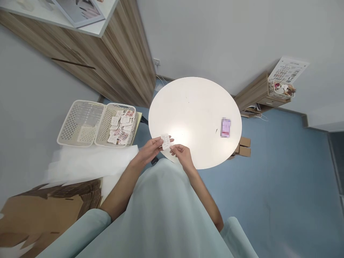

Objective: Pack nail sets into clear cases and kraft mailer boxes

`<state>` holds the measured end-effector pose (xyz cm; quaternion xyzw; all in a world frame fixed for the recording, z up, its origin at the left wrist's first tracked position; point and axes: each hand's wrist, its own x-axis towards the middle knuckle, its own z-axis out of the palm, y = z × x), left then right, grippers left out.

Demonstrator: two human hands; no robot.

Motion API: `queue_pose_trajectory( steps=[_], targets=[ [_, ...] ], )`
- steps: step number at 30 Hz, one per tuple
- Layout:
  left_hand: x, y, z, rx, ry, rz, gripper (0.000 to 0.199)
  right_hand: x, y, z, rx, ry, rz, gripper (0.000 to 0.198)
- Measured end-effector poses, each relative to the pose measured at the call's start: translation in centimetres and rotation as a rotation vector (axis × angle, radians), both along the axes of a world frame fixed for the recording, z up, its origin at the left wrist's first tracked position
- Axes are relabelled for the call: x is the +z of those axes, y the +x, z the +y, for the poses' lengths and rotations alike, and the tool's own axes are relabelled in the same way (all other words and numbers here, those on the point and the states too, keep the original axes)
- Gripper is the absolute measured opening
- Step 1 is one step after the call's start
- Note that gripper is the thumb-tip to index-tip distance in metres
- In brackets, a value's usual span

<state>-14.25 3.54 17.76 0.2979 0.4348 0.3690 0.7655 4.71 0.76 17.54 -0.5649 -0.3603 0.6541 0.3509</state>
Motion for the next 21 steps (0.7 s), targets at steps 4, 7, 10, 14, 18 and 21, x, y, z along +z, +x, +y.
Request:
queue_pose_trajectory(
  steps=[4,7,10,14,18,21],
  targets=[
    [-0.4,-0.3,-0.4,0.088,-0.001,0.163,0.073,1.2,-1.2,-0.7,-0.035,0.137,-0.208,0.030],
    [-0.5,-0.4,-0.7,0.124,0.008,0.206,0.076,2.0,-2.7,-1.3,0.038,0.247,-0.346,0.025],
    [-0.3,-0.8,-0.9,0.189,0.031,0.259,0.078,2.0,-4.0,-1.6,0.041,0.370,-0.515,0.023],
    [-0.2,-2.3,-1.1,0.259,0.032,0.325,0.074,1.6,-4.4,-1.3,-0.063,0.332,-0.467,0.028],
    [-0.2,-3.6,-1.5,0.328,0.043,0.342,0.072,1.3,-3.9,-0.9,-0.069,0.133,-0.180,0.035],
    [0.0,-4.1,-1.9,0.345,0.055,0.343,0.071,1.2,-3.9,-1.0,-0.055,0.103,-0.126,0.037]
  ],
)
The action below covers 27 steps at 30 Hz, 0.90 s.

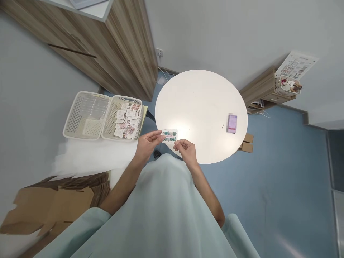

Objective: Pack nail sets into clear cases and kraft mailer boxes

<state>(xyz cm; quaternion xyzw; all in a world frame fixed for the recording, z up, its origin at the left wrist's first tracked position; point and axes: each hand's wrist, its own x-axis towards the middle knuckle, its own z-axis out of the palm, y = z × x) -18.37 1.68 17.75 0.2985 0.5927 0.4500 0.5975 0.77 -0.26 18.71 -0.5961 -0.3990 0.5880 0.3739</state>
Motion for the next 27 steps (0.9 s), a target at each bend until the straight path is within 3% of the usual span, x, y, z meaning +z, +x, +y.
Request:
queue_pose_trajectory(
  steps=[6,13,23,27],
  targets=[
    [-0.1,-1.1,-0.5,-0.031,0.011,0.017,0.070,0.4,0.1,0.4,0.099,-0.004,-0.059,0.041],
    [-0.1,-1.3,-1.4,-0.088,0.008,0.029,0.067,1.4,0.4,2.1,0.109,0.046,-0.054,0.046],
    [0.1,-2.0,-2.8,-0.071,-0.025,0.068,0.060,0.7,0.5,2.2,0.150,0.061,-0.054,0.046],
    [-0.2,-2.2,-3.1,-0.127,-0.055,0.038,0.061,0.7,1.0,2.2,0.167,0.077,-0.045,0.045]
  ],
)
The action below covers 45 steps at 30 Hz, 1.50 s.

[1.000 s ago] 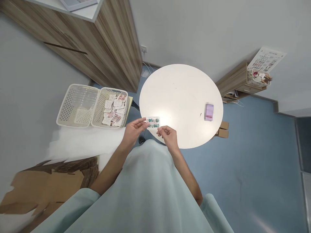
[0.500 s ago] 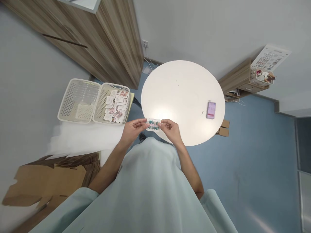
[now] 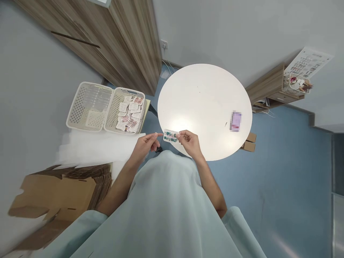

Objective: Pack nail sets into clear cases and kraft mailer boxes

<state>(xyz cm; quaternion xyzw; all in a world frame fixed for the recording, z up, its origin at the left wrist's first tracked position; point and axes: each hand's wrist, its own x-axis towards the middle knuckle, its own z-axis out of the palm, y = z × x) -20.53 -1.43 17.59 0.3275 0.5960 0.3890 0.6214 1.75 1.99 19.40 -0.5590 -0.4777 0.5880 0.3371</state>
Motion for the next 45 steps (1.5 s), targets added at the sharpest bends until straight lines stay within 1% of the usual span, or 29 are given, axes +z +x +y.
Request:
queue_pose_trajectory(
  steps=[2,7,12,16,20,25,28,29,33,34,36,38,40,42,45],
  targets=[
    [0.1,0.3,0.1,-0.022,-0.003,-0.025,0.062,-0.1,0.2,0.0,0.018,0.011,-0.003,0.045],
    [0.8,1.4,0.9,-0.012,0.004,-0.012,0.061,-0.1,0.7,0.1,0.018,0.044,-0.055,0.044],
    [1.4,1.9,1.6,-0.010,0.015,0.049,0.056,1.1,1.5,-0.2,0.012,0.076,-0.098,0.034],
    [1.5,2.0,2.1,0.028,0.041,0.055,0.051,1.9,1.9,-0.8,0.020,0.067,-0.103,0.032],
    [1.7,1.9,2.6,0.034,0.077,0.022,0.048,1.5,1.6,-1.7,-0.001,0.075,-0.056,0.032],
    [1.9,1.9,3.0,0.009,0.100,0.004,0.047,0.6,1.1,-2.2,-0.092,0.038,0.001,0.031],
    [1.7,1.7,3.1,-0.024,0.082,-0.075,0.056,0.3,1.1,-1.9,-0.125,-0.010,0.074,0.033],
    [1.5,1.6,3.1,-0.060,0.067,-0.126,0.061,0.2,1.2,-1.8,-0.122,-0.031,0.104,0.033],
    [0.5,1.2,3.1,-0.276,0.004,-0.381,0.090,-0.7,0.9,-1.7,-0.047,-0.146,0.212,0.036],
    [0.3,1.2,3.1,-0.309,-0.004,-0.422,0.094,-0.9,0.7,-1.8,-0.029,-0.178,0.239,0.038],
    [0.0,1.2,3.0,-0.333,-0.013,-0.456,0.097,-1.3,0.3,-2.0,-0.010,-0.229,0.290,0.038],
    [-0.2,1.2,2.9,-0.324,-0.012,-0.443,0.093,-1.5,0.0,-2.1,0.003,-0.248,0.315,0.036],
    [-0.3,1.3,2.8,-0.299,-0.008,-0.395,0.089,-1.5,-0.1,-2.1,0.024,-0.232,0.291,0.035],
    [-0.4,1.2,2.9,-0.251,-0.012,-0.311,0.085,-1.4,-0.3,-2.0,0.050,-0.169,0.215,0.035],
    [-0.6,1.3,2.9,-0.150,-0.042,-0.146,0.082,-1.5,-0.6,-1.9,0.062,-0.039,0.024,0.033]
  ],
)
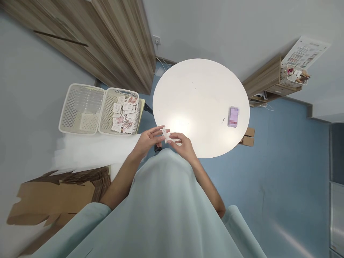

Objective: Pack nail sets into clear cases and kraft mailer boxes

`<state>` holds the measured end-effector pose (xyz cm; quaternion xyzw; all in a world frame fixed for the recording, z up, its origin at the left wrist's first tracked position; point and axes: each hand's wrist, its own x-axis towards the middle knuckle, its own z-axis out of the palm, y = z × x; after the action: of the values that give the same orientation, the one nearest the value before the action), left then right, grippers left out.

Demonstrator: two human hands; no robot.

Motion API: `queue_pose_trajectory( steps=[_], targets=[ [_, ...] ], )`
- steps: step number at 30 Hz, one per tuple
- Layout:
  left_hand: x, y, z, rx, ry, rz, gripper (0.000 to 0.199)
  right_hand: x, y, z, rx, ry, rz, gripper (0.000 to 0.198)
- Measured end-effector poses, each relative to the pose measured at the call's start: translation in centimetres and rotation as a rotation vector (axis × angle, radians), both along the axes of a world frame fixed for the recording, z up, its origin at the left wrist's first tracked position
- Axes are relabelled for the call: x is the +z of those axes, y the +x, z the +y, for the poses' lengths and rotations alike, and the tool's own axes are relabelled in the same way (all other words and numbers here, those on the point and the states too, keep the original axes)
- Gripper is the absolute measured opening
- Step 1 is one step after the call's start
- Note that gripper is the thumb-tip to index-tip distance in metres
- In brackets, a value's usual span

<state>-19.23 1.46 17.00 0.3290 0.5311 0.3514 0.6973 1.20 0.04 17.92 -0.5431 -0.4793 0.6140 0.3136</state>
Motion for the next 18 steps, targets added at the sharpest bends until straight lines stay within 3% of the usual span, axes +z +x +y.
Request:
queue_pose_trajectory(
  steps=[8,13,18],
  targets=[
    [-0.8,0.9,-0.3,0.098,-0.013,0.192,0.087,-1.1,-1.7,-0.5,-0.021,0.246,-0.362,0.030],
    [-1.1,0.1,-0.4,0.083,0.010,0.164,0.082,-2.0,-0.4,0.3,-0.118,0.102,-0.225,0.038],
    [-0.9,-0.2,-0.3,0.053,0.020,0.141,0.072,-2.2,1.3,1.1,-0.109,-0.037,-0.015,0.041]
  ],
)
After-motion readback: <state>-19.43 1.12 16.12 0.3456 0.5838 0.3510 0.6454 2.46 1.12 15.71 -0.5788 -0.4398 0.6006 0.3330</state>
